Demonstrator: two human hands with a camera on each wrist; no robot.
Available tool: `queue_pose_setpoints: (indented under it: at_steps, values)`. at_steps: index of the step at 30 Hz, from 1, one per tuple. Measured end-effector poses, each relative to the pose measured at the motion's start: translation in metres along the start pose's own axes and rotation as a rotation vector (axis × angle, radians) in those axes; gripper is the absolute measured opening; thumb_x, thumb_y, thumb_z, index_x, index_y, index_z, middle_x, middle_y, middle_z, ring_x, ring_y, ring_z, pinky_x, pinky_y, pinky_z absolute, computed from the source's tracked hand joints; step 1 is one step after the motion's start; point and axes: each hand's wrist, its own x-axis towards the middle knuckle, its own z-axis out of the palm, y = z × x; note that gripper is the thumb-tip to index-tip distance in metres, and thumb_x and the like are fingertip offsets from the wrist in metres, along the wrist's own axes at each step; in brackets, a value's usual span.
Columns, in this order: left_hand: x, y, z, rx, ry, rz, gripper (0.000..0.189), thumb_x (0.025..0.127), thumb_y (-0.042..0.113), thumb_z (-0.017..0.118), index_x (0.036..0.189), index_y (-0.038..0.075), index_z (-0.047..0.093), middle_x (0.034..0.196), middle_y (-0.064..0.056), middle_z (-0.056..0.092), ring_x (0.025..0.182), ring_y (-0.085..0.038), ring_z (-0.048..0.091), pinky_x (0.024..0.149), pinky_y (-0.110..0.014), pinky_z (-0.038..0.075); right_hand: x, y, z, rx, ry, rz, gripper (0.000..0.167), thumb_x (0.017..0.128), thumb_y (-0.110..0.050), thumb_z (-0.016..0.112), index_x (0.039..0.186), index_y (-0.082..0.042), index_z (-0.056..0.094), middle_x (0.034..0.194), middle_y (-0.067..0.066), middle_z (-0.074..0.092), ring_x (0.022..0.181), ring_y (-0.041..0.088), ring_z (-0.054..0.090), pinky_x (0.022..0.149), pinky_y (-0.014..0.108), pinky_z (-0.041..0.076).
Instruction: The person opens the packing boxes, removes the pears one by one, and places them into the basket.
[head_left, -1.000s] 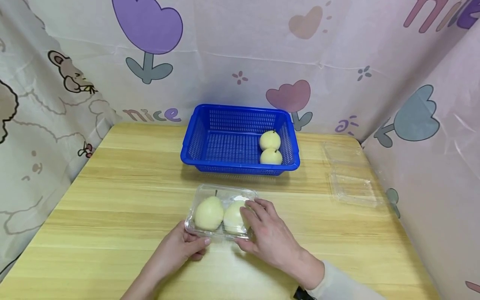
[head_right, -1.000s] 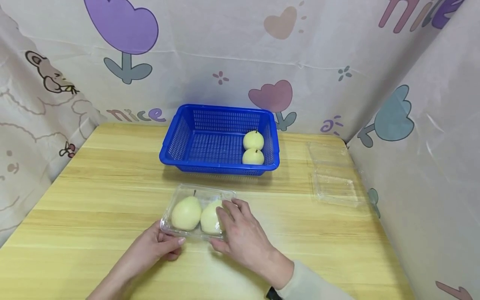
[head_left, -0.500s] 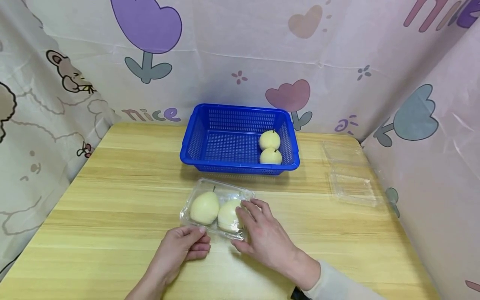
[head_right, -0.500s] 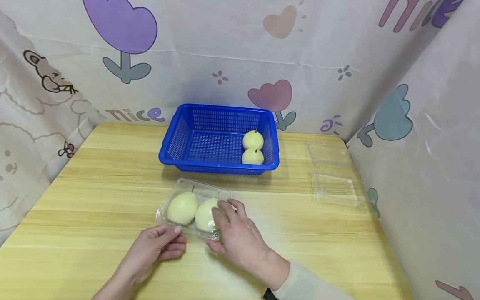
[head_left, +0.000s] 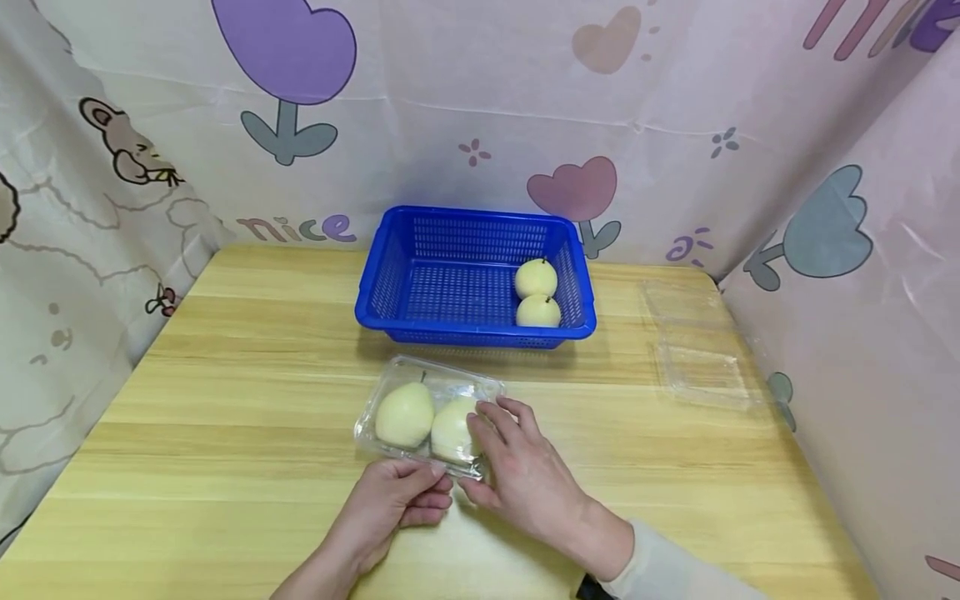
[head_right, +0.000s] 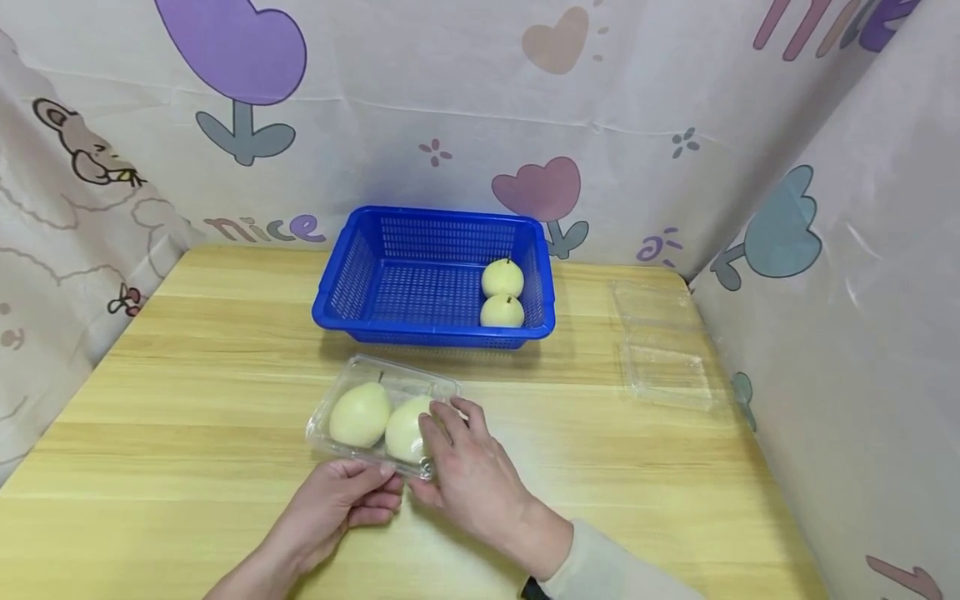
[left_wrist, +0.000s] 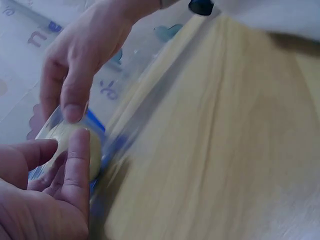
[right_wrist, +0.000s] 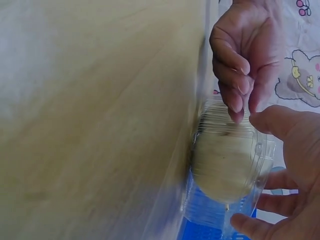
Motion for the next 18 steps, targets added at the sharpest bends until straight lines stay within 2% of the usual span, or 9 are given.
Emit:
queue_pose_setpoints:
  at_steps: [3,7,12,15,17,18]
  values:
    - [0.001,-0.002,0.004,-0.002,0.01,-0.003,0.029,0.103,0.021,0.07,0.11,-0.007,0.073,0.094,-0.007,0.078,0.079,-0.012,0.075,0.072,-0.026,0.066,0.0,-0.001,0.001,-0.009,0.006,-0.005,0.071,0.083,-0.046,0.087,0.137,-0.005,0.065,0.141,0.016,0.064,0.133,0.039,0.055,0.098,0.043,0.062]
    - [0.003,-0.003,0.007,0.011,0.055,-0.001,0.029,0.104,0.024,0.069,0.109,-0.005,0.073,0.095,-0.007,0.077,0.078,-0.011,0.074,0.07,-0.026,0.065,0.001,-0.001,0.001,-0.016,0.014,-0.005,0.068,0.085,-0.046,0.085,0.136,-0.005,0.066,0.141,0.015,0.064,0.134,0.038,0.055,0.095,0.043,0.063]
    - [0.004,-0.002,0.011,0.003,0.125,0.008,0.025,0.103,0.023,0.069,0.107,-0.002,0.073,0.092,-0.003,0.076,0.073,-0.008,0.069,0.062,-0.022,0.061,0.001,0.0,0.0,-0.006,0.002,-0.002,0.065,0.088,-0.047,0.084,0.135,-0.005,0.068,0.141,0.014,0.065,0.134,0.038,0.055,0.101,0.044,0.061]
    - [0.004,-0.002,0.013,-0.006,0.153,0.011,0.021,0.101,0.02,0.071,0.104,-0.001,0.074,0.089,-0.001,0.075,0.07,-0.007,0.067,0.059,-0.02,0.058,-0.001,0.004,-0.002,0.106,0.0,0.044,0.064,0.089,-0.042,0.083,0.137,-0.004,0.066,0.142,0.014,0.064,0.135,0.036,0.056,0.109,0.046,0.056]
    - [0.004,-0.002,0.013,-0.009,0.164,0.014,0.02,0.1,0.018,0.072,0.103,-0.001,0.074,0.087,-0.001,0.075,0.069,-0.006,0.066,0.057,-0.019,0.057,-0.002,0.007,-0.004,0.232,0.02,0.139,0.059,0.091,-0.036,0.082,0.137,-0.003,0.065,0.139,0.014,0.066,0.129,0.031,0.061,0.108,0.045,0.056]
    - [0.003,-0.002,0.014,-0.011,0.166,0.016,0.02,0.1,0.018,0.072,0.103,-0.002,0.075,0.087,-0.001,0.075,0.068,-0.006,0.065,0.057,-0.019,0.057,-0.002,0.009,-0.005,0.316,0.03,0.213,0.054,0.092,-0.032,0.082,0.134,-0.003,0.066,0.133,0.012,0.069,0.123,0.027,0.065,0.105,0.042,0.058]
